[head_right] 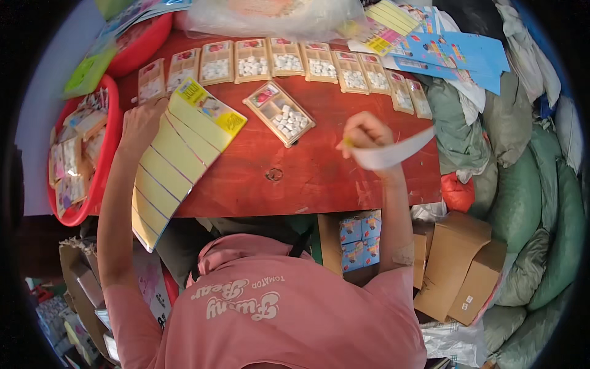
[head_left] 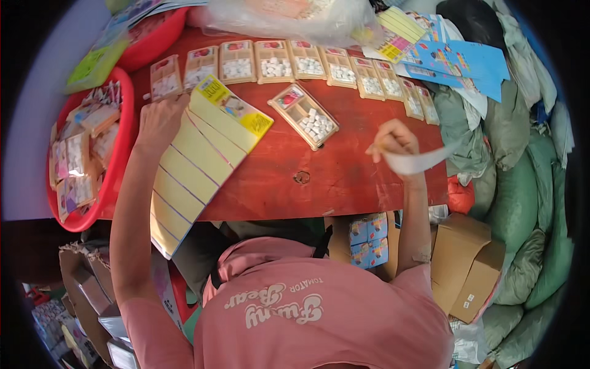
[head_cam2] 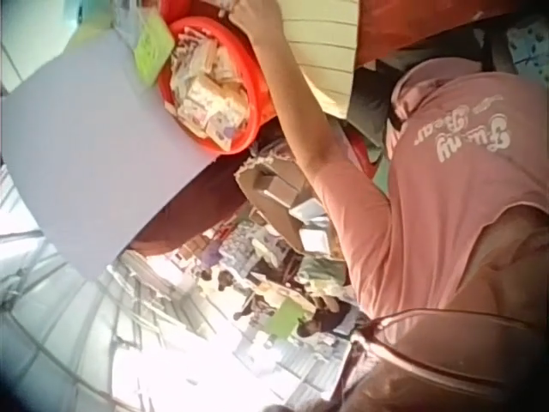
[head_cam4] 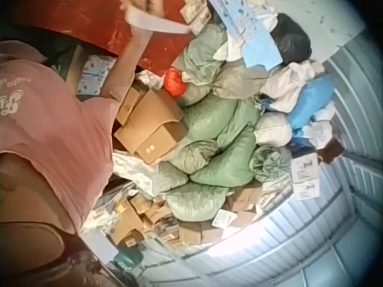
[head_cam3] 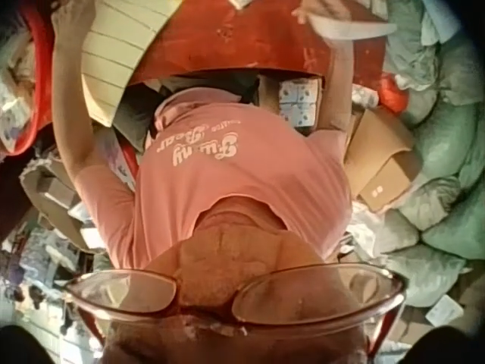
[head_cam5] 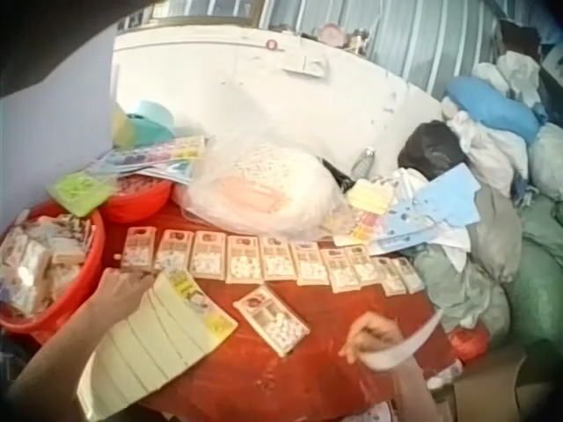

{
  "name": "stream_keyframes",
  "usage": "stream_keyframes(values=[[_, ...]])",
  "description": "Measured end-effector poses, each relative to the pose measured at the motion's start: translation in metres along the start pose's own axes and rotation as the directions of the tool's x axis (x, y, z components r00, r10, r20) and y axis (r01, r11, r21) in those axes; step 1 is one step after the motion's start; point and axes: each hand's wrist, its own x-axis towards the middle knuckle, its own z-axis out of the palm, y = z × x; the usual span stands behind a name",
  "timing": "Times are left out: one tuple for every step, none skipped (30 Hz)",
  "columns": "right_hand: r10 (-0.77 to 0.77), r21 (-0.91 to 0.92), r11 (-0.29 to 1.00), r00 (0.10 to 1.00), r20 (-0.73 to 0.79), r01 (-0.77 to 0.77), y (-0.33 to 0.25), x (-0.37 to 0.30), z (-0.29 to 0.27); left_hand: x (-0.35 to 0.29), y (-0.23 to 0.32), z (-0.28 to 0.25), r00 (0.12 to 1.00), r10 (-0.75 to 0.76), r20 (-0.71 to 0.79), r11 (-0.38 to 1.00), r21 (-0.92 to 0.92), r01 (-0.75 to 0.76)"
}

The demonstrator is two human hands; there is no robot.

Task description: The recorder is wrapping small plastic cases containing white items with adhesive paper labels/sleeves.

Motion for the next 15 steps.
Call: stream_keyframes(values=[[0.044,-0.059,0.998,0.994,0.099,-0.038,-0.009,0.002,0.005,0.003,-0.007,0.014,0.998,0.038,-0.055,0.997,0.070,-0.034],[0.094,-0.121,0.990,0.978,0.185,-0.073,-0.017,0.004,0.008,0.011,-0.001,0.014,0.990,0.089,-0.107,0.988,0.137,-0.074],[0.073,-0.156,0.987,0.966,0.249,-0.034,-0.005,0.010,0.002,0.014,0.006,0.014,1.000,0.020,0.021,0.965,0.262,-0.024],[0.112,-0.178,0.982,0.956,0.271,-0.065,-0.003,0.013,0.003,0.016,0.015,0.013,0.999,0.028,0.025,0.965,0.260,-0.033],[0.133,-0.173,0.982,0.942,0.309,-0.082,-0.005,0.018,0.004,0.019,0.031,0.007,0.989,0.038,-0.145,0.978,0.209,-0.007],[0.152,-0.167,0.981,0.925,0.348,-0.098,-0.008,0.022,0.007,0.021,0.049,0.001,0.950,0.036,-0.311,0.988,0.153,0.013],[0.158,-0.167,0.980,0.929,0.335,-0.106,-0.009,0.022,0.009,0.026,0.072,-0.002,0.979,-0.051,-0.195,0.994,-0.105,0.031],[0.136,-0.177,0.982,0.916,0.377,-0.073,-0.010,0.025,0.013,0.028,0.091,0.004,0.955,0.097,-0.282,0.973,-0.175,-0.151],[0.116,-0.187,0.982,0.900,0.420,-0.039,-0.011,0.027,0.015,0.032,0.121,-0.004,0.969,0.126,-0.213,0.915,-0.354,-0.196],[0.115,-0.185,0.982,0.898,0.424,-0.038,-0.010,0.028,0.017,0.040,0.148,-0.011,0.953,0.182,-0.242,0.909,-0.327,-0.257],[0.093,-0.186,0.982,0.892,0.443,-0.010,-0.009,0.028,0.021,0.047,0.165,-0.002,0.953,0.263,-0.147,0.909,-0.293,-0.296],[0.073,-0.186,0.982,0.887,0.455,0.014,-0.008,0.025,0.022,0.055,0.179,0.009,0.953,0.264,-0.146,0.908,-0.294,-0.297],[0.078,-0.177,0.984,0.894,0.441,0.002,-0.010,0.021,0.024,0.061,0.189,0.016,0.967,0.198,-0.158,0.904,-0.352,-0.243],[0.082,-0.177,0.984,0.897,0.434,-0.005,-0.012,0.015,0.022,0.065,0.199,0.021,0.976,0.139,-0.167,0.890,-0.412,-0.197],[0.071,-0.178,0.984,0.906,0.418,0.005,-0.016,0.008,0.018,0.064,0.205,0.025,0.976,0.143,-0.164,0.887,-0.416,-0.200]])
